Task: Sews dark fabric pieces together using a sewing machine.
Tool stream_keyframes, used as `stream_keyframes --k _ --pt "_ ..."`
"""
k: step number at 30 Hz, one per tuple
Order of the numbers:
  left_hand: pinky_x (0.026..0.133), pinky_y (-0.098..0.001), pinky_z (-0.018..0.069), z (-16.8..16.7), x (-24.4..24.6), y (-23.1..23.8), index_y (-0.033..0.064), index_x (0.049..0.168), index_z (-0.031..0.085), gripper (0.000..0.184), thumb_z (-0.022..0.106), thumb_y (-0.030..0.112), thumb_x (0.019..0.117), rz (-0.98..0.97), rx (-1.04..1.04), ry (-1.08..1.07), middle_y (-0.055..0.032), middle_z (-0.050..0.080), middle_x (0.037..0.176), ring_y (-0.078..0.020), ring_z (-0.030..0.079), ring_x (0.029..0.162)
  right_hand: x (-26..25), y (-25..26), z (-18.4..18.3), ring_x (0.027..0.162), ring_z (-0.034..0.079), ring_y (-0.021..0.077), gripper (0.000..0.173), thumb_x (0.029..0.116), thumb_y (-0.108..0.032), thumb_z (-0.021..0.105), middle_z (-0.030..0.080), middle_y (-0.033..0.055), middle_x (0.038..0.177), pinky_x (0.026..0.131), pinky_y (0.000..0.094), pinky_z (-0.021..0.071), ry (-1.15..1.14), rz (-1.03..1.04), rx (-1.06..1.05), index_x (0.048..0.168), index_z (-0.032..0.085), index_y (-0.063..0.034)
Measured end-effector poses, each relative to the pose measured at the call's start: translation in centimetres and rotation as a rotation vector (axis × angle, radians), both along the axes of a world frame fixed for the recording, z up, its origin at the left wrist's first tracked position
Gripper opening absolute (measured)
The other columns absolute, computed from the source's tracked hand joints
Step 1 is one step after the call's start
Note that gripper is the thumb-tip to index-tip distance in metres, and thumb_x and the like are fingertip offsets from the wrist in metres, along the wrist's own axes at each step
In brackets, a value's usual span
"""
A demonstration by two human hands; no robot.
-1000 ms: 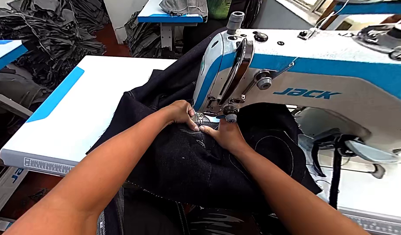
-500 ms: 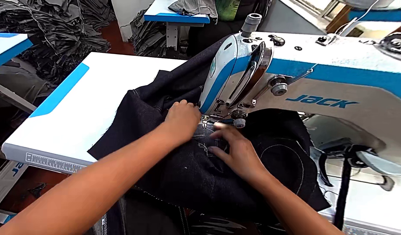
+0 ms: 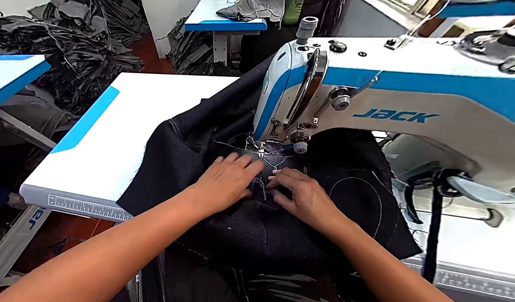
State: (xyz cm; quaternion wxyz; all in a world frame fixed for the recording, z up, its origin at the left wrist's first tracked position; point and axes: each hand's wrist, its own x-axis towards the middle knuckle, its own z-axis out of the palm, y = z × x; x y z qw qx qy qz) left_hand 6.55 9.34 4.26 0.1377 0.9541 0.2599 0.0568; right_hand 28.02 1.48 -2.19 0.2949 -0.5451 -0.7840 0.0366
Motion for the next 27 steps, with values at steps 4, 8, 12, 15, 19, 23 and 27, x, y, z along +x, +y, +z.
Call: stream_keyframes --k 4,8,12,15,19,23,27 --pt "0.1 -0.0557 0.0475 -0.7 2.3 2.3 0.0052 0.126 0.067 0.05 0.083 0.033 0.0872 -0.055 -0.233 0.118 -0.0231 0.061 0.121 -0.0406 0.057 0.117 -0.8 0.3 -0.2 0.101 0.07 0.0305 0.008 0.0857 -0.008 0.071 0.073 0.0122 0.103 0.084 0.0511 0.0574 0.046 -0.002 -0.013 0.092 0.075 -0.005" --pt "0.096 -0.0528 0.0517 -1.8 3.1 4.3 0.0086 0.109 0.075 0.021 0.078 0.019 0.0904 -0.28 -0.11 0.035 -0.0134 0.068 0.104 -0.0318 0.064 0.105 -1.4 -0.3 1.2 0.107 0.068 0.0302 0.013 0.0871 -0.01 0.075 0.072 0.0131 0.107 0.093 0.0523 0.0558 0.104 -0.079 -0.134 0.099 0.077 -0.005" --pt "0.079 -0.0454 0.0569 -4.4 2.6 4.4 0.007 0.087 0.071 0.008 0.069 0.014 0.0896 -0.353 0.001 -0.302 -0.0034 0.069 0.084 -0.021 0.069 0.086 -1.0 0.1 1.7 0.109 0.066 0.0317 0.012 0.0894 -0.006 0.072 0.07 0.0169 0.107 0.094 0.0503 0.0534 0.132 -0.034 -0.213 0.098 0.075 0.0013" --pt "0.073 -0.0409 0.0556 -4.7 1.5 3.8 0.007 0.094 0.066 0.02 0.06 0.025 0.0967 -0.196 -0.107 -0.32 -0.0001 0.064 0.082 -0.0144 0.065 0.08 -1.0 0.3 2.0 0.108 0.066 0.0317 0.011 0.0903 -0.004 0.07 0.07 0.0171 0.106 0.093 0.0498 0.0531 0.14 -0.012 -0.228 0.099 0.074 0.0027" --pt "0.075 -0.0522 0.053 -4.1 1.3 2.6 -0.0004 0.102 0.064 0.025 0.06 0.025 0.0998 -0.084 -0.047 -0.177 -0.0078 0.061 0.073 -0.0254 0.064 0.072 -0.6 0.3 1.7 0.104 0.067 0.0314 0.009 0.0887 -0.004 0.071 0.07 0.0162 0.103 0.091 0.0494 0.0539 0.125 -0.006 -0.201 0.096 0.074 0.0017" --pt "0.087 -0.0637 0.0512 -3.8 1.7 0.8 -0.0045 0.099 0.071 0.031 0.065 0.026 0.1014 0.119 0.137 -0.048 -0.0241 0.07 0.087 -0.0466 0.069 0.091 -0.6 0.1 1.8 0.107 0.068 0.0331 0.011 0.0902 -0.004 0.07 0.07 0.0176 0.108 0.093 0.0523 0.0545 0.097 -0.015 -0.207 0.1 0.074 0.0012" --pt "0.09 -0.0618 0.0523 -5.7 1.1 0.5 0.0075 0.12 0.071 0.023 0.064 0.014 0.0989 0.042 0.32 -0.293 -0.0177 0.07 0.115 -0.0412 0.065 0.114 -0.3 0.6 0.4 0.099 0.069 0.0317 0.009 0.0891 -0.004 0.068 0.071 0.0145 0.102 0.085 0.0542 0.0565 0.068 -0.007 -0.088 0.096 0.074 -0.0019"
